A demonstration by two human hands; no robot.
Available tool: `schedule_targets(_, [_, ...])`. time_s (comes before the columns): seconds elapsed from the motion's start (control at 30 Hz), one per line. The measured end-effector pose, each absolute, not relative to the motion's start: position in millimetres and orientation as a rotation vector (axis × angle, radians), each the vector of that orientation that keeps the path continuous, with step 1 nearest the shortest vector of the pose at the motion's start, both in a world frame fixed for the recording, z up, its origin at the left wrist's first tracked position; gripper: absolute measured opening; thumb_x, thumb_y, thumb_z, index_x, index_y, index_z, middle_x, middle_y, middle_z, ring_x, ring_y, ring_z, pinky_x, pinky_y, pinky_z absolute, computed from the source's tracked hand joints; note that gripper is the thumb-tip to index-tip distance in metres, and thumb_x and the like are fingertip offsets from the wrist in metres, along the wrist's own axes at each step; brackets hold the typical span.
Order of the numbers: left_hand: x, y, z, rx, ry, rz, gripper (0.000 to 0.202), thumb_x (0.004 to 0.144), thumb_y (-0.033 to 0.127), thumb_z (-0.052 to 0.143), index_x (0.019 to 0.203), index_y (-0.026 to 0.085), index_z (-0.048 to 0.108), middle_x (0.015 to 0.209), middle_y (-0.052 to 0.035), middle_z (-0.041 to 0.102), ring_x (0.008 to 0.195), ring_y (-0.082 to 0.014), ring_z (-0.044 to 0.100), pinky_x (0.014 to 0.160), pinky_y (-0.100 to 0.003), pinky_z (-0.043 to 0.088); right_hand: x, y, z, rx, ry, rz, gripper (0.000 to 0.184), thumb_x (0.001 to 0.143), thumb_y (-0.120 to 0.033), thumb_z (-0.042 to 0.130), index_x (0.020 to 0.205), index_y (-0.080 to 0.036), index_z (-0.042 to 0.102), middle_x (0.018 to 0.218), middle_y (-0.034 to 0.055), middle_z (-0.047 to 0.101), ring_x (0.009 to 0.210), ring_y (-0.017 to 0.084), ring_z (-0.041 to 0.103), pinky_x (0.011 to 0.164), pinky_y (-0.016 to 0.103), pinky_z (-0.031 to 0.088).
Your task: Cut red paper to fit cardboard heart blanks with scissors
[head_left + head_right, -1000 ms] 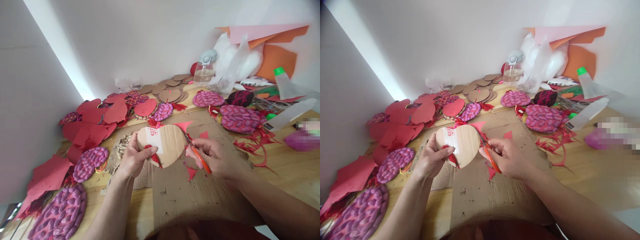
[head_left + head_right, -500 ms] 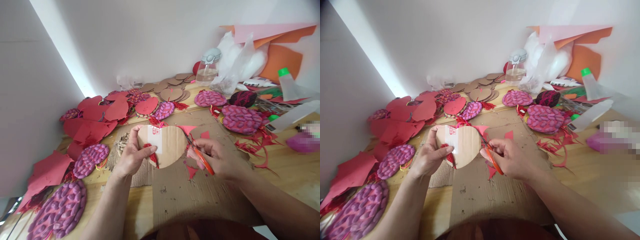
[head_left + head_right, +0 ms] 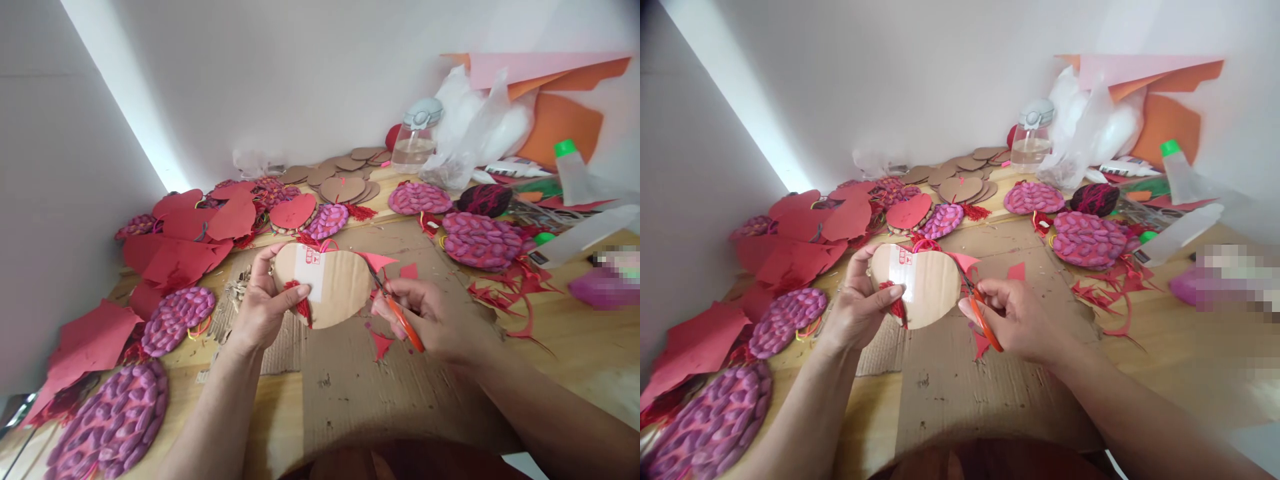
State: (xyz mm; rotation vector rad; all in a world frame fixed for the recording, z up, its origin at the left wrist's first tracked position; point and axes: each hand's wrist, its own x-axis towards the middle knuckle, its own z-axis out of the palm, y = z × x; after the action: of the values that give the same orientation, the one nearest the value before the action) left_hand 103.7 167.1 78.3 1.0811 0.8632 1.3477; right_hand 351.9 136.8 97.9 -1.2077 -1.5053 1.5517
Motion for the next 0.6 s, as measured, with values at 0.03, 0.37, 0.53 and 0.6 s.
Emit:
schedule_targets(0.03, [104.6,166.9,77.8,1.083,0.860,1.347,0.071,0.067,0.009,0.084,0.124,0.033,0.050,0.113,0.0013,0.066,0.087,-0.0125,0.069,0.071,-0.022,0.060,351.8,136.9,98.0,-1.207,-1.492,1.555,0.055,0.078,-0.067,0.069,0.065,-0.020,0.043,0.051,-0.0073,0.041,0.045,0.005,0.033,0.043,0.022,0.022])
schedule_targets(0.37, [106.9,165.5,76.9,1.089,0.870,1.356,0.071,0.069,0.011,0.083,0.128,0.033,0.050,0.119,-0.0015,0.066,0.084,-0.0132,0.069,0.065,-0.022,0.059,349.8,133.6,99.5,-1.065,-1.461,1.559,0.050,0.084,-0.062,0.066,0.066,-0.020,0.045,0.053,-0.0078,0.041,0.045,0.005,0.033,0.042,0.022,0.024])
schedule_targets(0.53, [105.0,167.2,76.3,1.091,0.895,1.389,0.075,0.068,0.012,0.084,0.132,0.034,0.052,0.128,-0.0025,0.065,0.100,-0.0165,0.069,0.079,-0.025,0.060,350.8,133.4,98.7,-1.062,-1.520,1.534,0.046,0.090,-0.056,0.063,0.067,-0.020,0.045,0.053,-0.0077,0.041,0.046,0.005,0.033,0.042,0.022,0.024])
schedule_targets(0.6, [104.6,167.8,76.5,1.104,0.897,1.400,0.075,0.069,0.013,0.084,0.134,0.034,0.053,0.132,-0.0034,0.064,0.109,-0.0190,0.068,0.088,-0.029,0.060,351.7,133.1,97.2,-1.069,-1.543,1.523,0.045,0.091,-0.055,0.062,0.067,-0.021,0.044,0.053,-0.0078,0.041,0.047,0.005,0.033,0.043,0.023,0.024])
